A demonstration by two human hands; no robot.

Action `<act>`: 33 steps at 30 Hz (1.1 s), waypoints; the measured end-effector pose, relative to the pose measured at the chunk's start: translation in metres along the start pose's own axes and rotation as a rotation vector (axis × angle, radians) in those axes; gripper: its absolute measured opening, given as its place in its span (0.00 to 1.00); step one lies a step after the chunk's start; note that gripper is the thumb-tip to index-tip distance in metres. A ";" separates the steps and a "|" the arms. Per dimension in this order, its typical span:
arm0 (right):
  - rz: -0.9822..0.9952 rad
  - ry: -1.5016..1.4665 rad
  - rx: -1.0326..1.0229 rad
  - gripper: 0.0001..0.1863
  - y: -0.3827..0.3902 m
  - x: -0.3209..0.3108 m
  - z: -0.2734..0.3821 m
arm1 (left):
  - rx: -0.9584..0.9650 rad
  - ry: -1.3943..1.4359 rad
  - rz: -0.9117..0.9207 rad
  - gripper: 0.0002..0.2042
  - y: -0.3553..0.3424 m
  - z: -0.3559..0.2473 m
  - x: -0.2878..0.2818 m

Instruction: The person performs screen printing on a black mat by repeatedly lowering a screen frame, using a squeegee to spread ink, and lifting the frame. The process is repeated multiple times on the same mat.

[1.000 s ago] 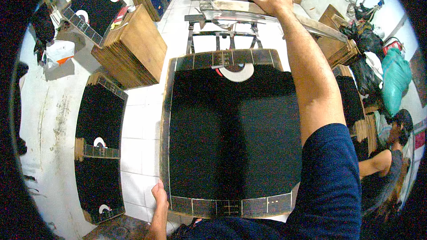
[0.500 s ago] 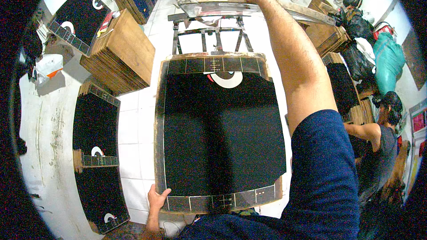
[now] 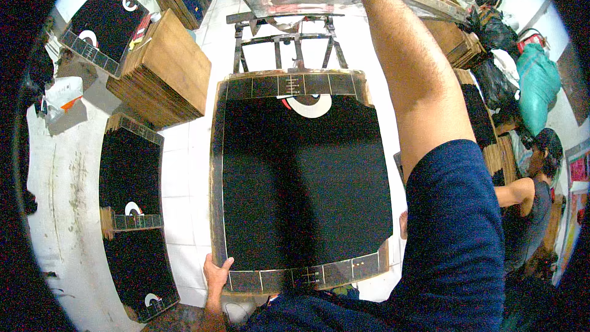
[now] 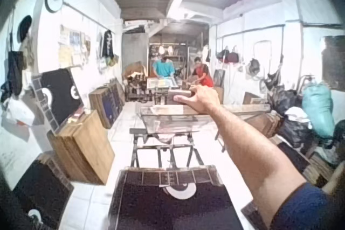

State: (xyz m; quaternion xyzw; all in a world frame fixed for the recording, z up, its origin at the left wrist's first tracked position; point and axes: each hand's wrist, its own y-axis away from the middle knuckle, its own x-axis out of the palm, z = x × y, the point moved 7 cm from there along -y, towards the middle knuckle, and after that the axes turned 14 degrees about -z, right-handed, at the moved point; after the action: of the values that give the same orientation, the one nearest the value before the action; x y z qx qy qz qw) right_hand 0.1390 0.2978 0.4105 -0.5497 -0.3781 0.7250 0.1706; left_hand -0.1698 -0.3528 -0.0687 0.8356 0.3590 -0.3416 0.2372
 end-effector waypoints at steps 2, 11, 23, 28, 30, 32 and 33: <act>-0.003 -0.026 -0.008 0.50 -0.004 0.000 0.002 | 0.003 0.009 -0.012 0.32 -0.002 -0.001 -0.001; 0.059 -0.070 0.038 0.50 -0.009 0.002 -0.001 | -0.062 -0.097 -0.004 0.38 -0.013 0.021 0.014; -0.319 -0.163 -0.198 0.33 0.192 0.026 -0.006 | -0.084 1.580 0.615 0.43 -0.146 -0.420 0.119; 0.217 -0.132 -0.068 0.29 0.338 0.088 -0.006 | -0.980 1.446 0.335 0.43 -0.126 -0.385 0.210; 0.282 -0.090 -0.079 0.28 0.371 0.113 -0.008 | -1.049 1.347 0.300 0.50 -0.121 -0.338 0.234; 0.259 -0.094 -0.133 0.23 0.383 0.136 -0.011 | -1.018 1.211 0.226 0.44 -0.121 -0.292 0.251; 0.330 -0.114 -0.135 0.23 0.387 0.152 -0.014 | -0.846 1.004 0.145 0.40 -0.125 -0.272 0.251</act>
State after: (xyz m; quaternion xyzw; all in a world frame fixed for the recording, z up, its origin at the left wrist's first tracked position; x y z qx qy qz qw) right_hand 0.1653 0.1502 0.0225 -0.5724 -0.3399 0.7461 -0.0096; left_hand -0.0278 0.0105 -0.0957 0.7501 0.4722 0.2768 0.3712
